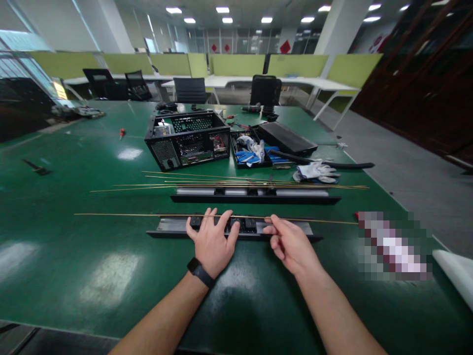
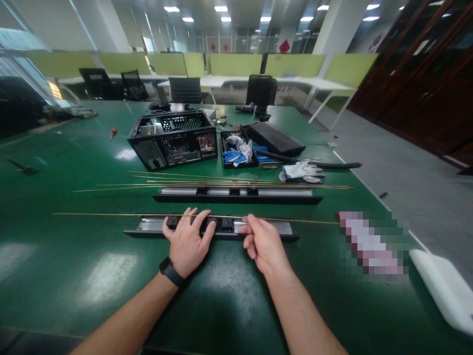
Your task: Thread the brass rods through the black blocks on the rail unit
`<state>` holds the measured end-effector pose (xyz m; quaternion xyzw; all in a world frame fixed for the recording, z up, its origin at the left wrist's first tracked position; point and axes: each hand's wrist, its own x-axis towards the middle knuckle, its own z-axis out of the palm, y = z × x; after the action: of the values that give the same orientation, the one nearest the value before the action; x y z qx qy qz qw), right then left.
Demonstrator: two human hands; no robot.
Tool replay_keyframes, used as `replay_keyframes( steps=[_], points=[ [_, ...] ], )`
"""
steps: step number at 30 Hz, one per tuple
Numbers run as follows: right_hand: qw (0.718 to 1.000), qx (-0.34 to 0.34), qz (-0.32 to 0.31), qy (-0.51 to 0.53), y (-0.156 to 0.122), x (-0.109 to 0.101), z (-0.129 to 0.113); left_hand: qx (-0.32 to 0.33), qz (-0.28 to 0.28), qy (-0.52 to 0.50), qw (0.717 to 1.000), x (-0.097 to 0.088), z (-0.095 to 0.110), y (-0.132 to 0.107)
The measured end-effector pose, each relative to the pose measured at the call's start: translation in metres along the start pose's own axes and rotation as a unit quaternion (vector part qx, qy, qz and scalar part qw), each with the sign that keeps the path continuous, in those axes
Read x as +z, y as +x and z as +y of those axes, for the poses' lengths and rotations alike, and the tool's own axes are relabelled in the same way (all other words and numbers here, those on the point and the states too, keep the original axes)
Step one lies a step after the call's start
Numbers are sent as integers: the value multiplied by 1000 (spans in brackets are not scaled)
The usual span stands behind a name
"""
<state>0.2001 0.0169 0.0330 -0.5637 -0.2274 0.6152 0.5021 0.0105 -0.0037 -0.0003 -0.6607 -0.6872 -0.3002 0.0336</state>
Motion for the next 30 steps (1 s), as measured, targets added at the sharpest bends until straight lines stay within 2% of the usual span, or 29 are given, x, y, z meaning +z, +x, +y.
replay_keyframes(
  steps=[4,12,15,21,24,27,30],
  points=[
    [1000,0,1,10,0,2,0,-2,-4,-1,1000,0,1,0],
    [999,-22,35,30,4,-10,-10,-1,-4,-2,1000,0,0,0],
    [996,-34,71,36,5,-22,-15,1,-2,-4,1000,0,-1,0],
    [982,-38,172,65,10,-65,-37,3,0,-3,1000,1,-1,-1],
    [976,-30,202,82,13,-81,-46,4,-3,-2,1000,2,-1,-1],
    [975,-36,205,82,15,-85,-48,3,-5,-2,1000,2,-2,-1],
    [978,-47,195,64,15,-80,-42,4,-4,-3,1000,2,-2,-1]
  ],
)
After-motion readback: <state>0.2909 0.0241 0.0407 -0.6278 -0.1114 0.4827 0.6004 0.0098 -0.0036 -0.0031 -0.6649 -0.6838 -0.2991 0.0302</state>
